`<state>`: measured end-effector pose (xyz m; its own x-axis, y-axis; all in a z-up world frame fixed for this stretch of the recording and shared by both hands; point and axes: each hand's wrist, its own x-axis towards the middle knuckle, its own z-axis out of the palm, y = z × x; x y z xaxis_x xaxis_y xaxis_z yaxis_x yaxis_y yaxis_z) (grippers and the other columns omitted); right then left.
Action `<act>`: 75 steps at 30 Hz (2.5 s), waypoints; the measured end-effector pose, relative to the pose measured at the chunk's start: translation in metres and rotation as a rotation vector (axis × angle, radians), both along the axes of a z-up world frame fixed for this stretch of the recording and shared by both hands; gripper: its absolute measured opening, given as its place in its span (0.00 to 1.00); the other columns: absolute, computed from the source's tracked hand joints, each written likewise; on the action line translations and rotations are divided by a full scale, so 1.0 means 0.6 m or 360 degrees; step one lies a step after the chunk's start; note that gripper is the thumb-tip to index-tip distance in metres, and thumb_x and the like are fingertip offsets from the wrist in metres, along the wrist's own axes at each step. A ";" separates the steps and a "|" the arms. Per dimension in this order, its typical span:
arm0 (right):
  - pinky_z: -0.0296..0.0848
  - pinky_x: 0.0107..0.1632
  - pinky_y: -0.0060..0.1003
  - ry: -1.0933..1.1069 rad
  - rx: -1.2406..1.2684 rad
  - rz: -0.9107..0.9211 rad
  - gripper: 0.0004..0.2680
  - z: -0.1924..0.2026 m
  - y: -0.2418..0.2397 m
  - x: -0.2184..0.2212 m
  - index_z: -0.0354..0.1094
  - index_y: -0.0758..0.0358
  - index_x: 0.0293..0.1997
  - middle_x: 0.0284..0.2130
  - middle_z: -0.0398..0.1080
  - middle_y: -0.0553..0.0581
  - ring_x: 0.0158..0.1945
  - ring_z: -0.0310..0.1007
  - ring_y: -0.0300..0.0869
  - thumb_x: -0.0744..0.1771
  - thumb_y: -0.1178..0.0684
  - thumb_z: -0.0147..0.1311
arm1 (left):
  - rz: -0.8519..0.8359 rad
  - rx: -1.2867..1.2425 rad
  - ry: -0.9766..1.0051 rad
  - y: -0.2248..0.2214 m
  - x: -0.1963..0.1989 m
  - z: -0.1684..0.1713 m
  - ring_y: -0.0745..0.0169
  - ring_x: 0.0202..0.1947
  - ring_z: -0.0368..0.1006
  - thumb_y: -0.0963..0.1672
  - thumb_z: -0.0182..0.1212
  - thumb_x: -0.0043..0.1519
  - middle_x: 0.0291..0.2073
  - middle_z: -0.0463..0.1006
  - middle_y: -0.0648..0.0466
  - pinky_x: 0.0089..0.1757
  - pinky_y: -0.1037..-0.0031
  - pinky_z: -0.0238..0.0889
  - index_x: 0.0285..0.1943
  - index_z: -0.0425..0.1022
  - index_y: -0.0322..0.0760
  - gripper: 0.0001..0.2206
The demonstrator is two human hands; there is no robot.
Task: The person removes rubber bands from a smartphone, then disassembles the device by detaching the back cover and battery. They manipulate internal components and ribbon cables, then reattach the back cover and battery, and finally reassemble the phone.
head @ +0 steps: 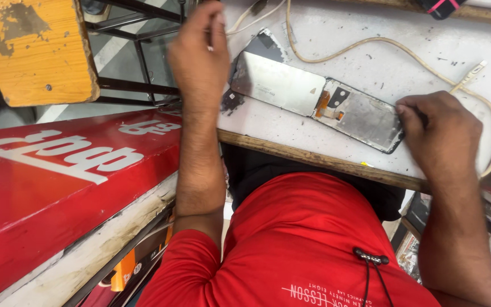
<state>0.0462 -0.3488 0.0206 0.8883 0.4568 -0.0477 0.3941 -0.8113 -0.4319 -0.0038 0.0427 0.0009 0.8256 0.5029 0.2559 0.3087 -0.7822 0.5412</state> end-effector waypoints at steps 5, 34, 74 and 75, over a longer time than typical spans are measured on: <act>0.75 0.42 0.43 -0.0014 0.0052 0.0085 0.05 0.036 0.008 -0.007 0.79 0.59 0.47 0.39 0.76 0.59 0.37 0.76 0.51 0.69 0.60 0.60 | 0.0128 -0.0042 -0.0120 0.045 -0.052 0.039 0.70 0.30 0.83 0.42 0.65 0.67 0.32 0.85 0.58 0.32 0.76 0.75 0.50 0.81 0.41 0.05; 0.72 0.51 0.34 -0.0396 0.0742 -0.0226 0.08 -0.066 -0.121 -0.091 0.73 0.69 0.49 0.48 0.78 0.62 0.48 0.75 0.45 0.71 0.73 0.49 | -0.0341 -0.1468 -0.0837 -0.009 0.037 -0.022 0.66 0.37 0.79 0.39 0.58 0.75 0.37 0.80 0.54 0.33 0.79 0.68 0.49 0.71 0.35 0.02; 0.38 0.78 0.73 -0.0084 0.0069 -0.0001 0.17 -0.103 -0.104 -0.108 0.80 0.51 0.48 0.71 0.64 0.52 0.81 0.38 0.57 0.62 0.38 0.78 | -0.1020 -0.0287 0.0341 -0.439 0.029 -0.074 0.73 0.21 0.70 0.41 0.64 0.66 0.24 0.72 0.58 0.20 0.79 0.65 0.36 0.75 0.38 0.05; 0.38 0.78 0.74 -0.0075 0.0083 -0.0001 0.17 -0.101 -0.104 -0.108 0.80 0.51 0.49 0.71 0.64 0.52 0.81 0.39 0.57 0.62 0.38 0.78 | -0.0981 -0.0327 0.0327 -0.437 0.030 -0.076 0.74 0.21 0.70 0.41 0.64 0.65 0.25 0.72 0.58 0.20 0.80 0.65 0.36 0.74 0.39 0.06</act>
<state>-0.0189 -0.4110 -0.0400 0.8893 0.4569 0.0183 0.4144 -0.7884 -0.4546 0.0140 -0.2198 -0.0446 0.9985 -0.0534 0.0127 -0.0479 -0.7358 0.6755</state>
